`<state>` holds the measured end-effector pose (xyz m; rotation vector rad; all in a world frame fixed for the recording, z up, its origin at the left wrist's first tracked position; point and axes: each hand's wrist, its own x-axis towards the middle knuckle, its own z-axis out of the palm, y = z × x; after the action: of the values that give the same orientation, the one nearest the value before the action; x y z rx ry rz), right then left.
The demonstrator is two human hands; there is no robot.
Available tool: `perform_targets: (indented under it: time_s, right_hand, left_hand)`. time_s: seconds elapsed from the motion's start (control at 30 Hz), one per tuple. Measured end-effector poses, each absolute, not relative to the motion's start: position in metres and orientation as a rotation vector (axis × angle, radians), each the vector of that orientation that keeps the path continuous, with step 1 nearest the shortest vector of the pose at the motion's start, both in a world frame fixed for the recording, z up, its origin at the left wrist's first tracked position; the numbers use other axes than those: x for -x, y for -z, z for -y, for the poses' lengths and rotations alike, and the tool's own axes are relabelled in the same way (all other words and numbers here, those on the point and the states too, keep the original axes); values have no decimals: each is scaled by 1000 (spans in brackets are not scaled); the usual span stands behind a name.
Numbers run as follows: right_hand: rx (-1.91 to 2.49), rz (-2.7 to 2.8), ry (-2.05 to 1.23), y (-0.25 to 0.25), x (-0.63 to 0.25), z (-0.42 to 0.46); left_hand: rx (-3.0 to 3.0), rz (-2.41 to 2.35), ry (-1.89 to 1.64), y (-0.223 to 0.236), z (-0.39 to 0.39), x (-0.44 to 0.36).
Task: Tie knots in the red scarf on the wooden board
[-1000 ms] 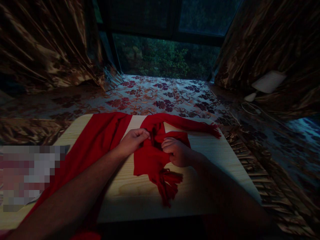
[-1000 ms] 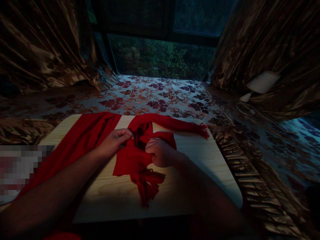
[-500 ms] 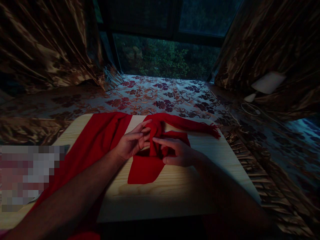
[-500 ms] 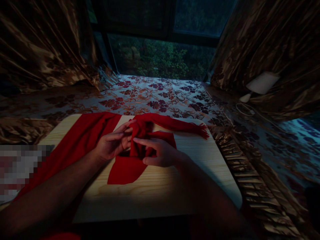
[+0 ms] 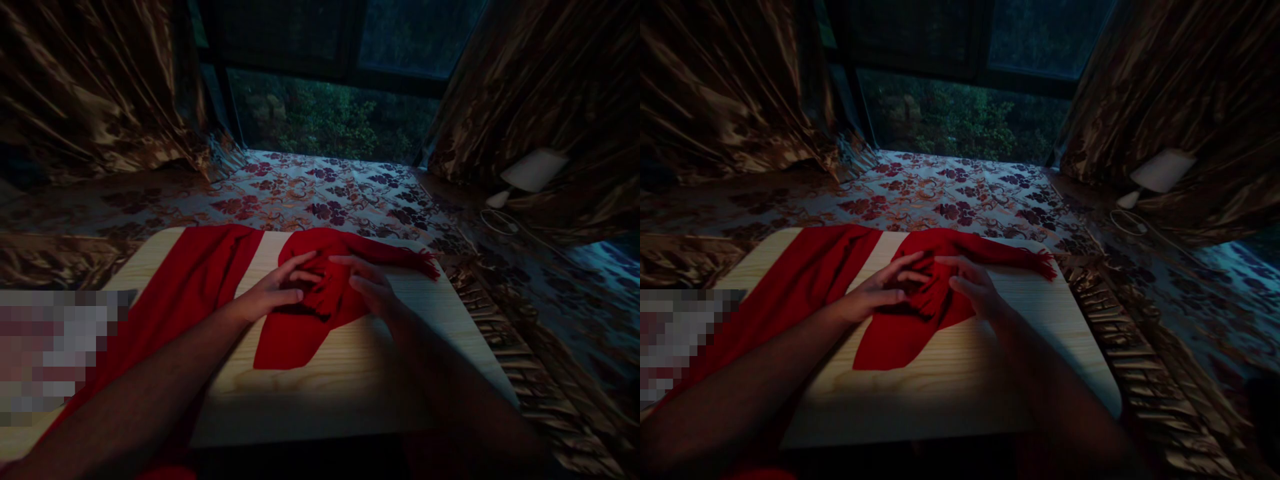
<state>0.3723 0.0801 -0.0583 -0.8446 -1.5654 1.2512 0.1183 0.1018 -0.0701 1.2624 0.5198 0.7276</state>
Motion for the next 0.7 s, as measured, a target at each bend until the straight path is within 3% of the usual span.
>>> perform_targets:
  time_s: [0.13,0.27,0.37,0.57,0.7]
  right_hand:
    - [934,1271,-1146,62,-378,-91]
    - [1205,1173,-643,60,-393,-104]
    - [1361,1194,-382,59,-412,-111]
    - [1786,1352,-181,71,-446,-121]
    - [1722,1578,21,78,-443,-123]
  left_hand:
    - [-1453,-614,-610,70,-101,-120]
    - [-1596,-737,-538,69,-101,-122]
    - [-1694,-765,-488,66,-101,-122]
    - [-1776,-744,-498,66,-98,-126]
    - [-1796,-847,-684,71,-97,-128]
